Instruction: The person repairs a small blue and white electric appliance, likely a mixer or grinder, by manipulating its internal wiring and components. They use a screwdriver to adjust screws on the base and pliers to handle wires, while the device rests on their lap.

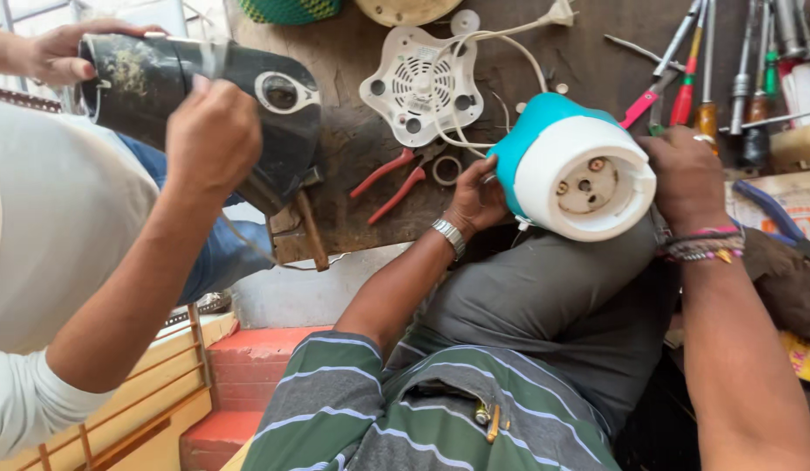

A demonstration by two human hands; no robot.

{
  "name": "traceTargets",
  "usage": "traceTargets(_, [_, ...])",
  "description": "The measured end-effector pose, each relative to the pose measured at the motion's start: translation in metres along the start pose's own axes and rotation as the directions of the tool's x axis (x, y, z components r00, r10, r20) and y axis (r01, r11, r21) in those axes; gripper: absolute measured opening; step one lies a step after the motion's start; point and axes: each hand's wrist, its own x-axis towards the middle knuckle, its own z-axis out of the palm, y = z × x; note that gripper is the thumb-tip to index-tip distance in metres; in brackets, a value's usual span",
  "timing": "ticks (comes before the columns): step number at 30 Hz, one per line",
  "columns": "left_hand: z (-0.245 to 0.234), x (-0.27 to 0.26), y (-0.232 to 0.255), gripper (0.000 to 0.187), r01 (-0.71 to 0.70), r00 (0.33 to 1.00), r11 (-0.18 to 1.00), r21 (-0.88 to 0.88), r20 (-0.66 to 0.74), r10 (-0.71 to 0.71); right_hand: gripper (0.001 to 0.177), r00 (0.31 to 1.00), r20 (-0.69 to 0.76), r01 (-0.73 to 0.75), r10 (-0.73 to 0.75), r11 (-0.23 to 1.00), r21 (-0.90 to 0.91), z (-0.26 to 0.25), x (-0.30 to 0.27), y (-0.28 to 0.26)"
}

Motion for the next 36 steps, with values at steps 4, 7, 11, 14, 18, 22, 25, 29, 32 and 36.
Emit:
traceTargets(4, [-0.004, 0.003, 0.0, 0.049, 0.017, 0.998, 1.0, 0.001, 0.056, -0.017, 0.012, 0.975, -0.157, -0.132, 0.155, 0.981, 0.144, -0.021, -0.008, -0.007])
traceTargets(7, [-0.005, 0.003, -0.002, 0.049, 0.017, 0.997, 1.0, -0.019, 0.073, -0.016, 0.014, 0.926, -0.088, -0.275, 0.368, 0.815, 0.511, -0.056, -0.011, -0.028])
traceTargets(11, [-0.004, 0.004, -0.001, 0.05, 0.03, 0.995, 0.999, -0.018, 0.091, -0.029, 0.025, 0.913, -0.064, -0.22, 0.403, 0.619, 0.754, -0.1, -0.011, -0.064])
traceTargets(14, [0.0, 0.002, 0.0, 0.05, 0.018, 0.998, 1.0, 0.01, 0.068, -0.019, 0.021, 0.935, -0.038, -0.225, 0.353, 0.67, 0.707, -0.126, -0.019, -0.079])
traceTargets(18, [0.002, 0.002, 0.0, 0.049, 0.02, 0.997, 1.0, 0.012, 0.079, -0.021, 0.023, 0.934, 0.086, -0.327, 0.348, 0.73, 0.6, -0.139, -0.03, -0.078])
traceTargets(22, [0.0, 0.003, 0.001, 0.049, 0.025, 0.995, 1.0, -0.006, 0.101, -0.024, 0.028, 0.909, 0.239, -0.416, 0.342, 0.724, 0.55, -0.15, -0.026, -0.087])
traceTargets(25, [0.003, 0.002, 0.0, 0.052, 0.019, 0.995, 1.0, 0.014, 0.096, -0.02, 0.029, 0.964, 0.197, -0.26, 0.176, 0.765, 0.589, -0.154, -0.025, -0.086])
traceTargets(29, [0.004, 0.003, 0.001, 0.052, 0.029, 0.997, 1.0, 0.01, 0.072, -0.029, 0.019, 0.929, 0.297, -0.359, 0.221, 0.733, 0.577, -0.141, -0.045, -0.06])
traceTargets(32, [0.003, 0.003, 0.001, 0.051, 0.024, 0.997, 1.0, 0.006, 0.078, -0.025, 0.014, 0.913, 0.331, -0.399, 0.241, 0.703, 0.589, -0.13, -0.057, -0.043])
traceTargets(36, [0.002, 0.002, 0.0, 0.051, 0.015, 0.996, 1.0, 0.015, 0.084, -0.016, 0.017, 0.857, 0.412, -0.515, 0.31, 0.563, 0.646, -0.101, -0.076, -0.01])
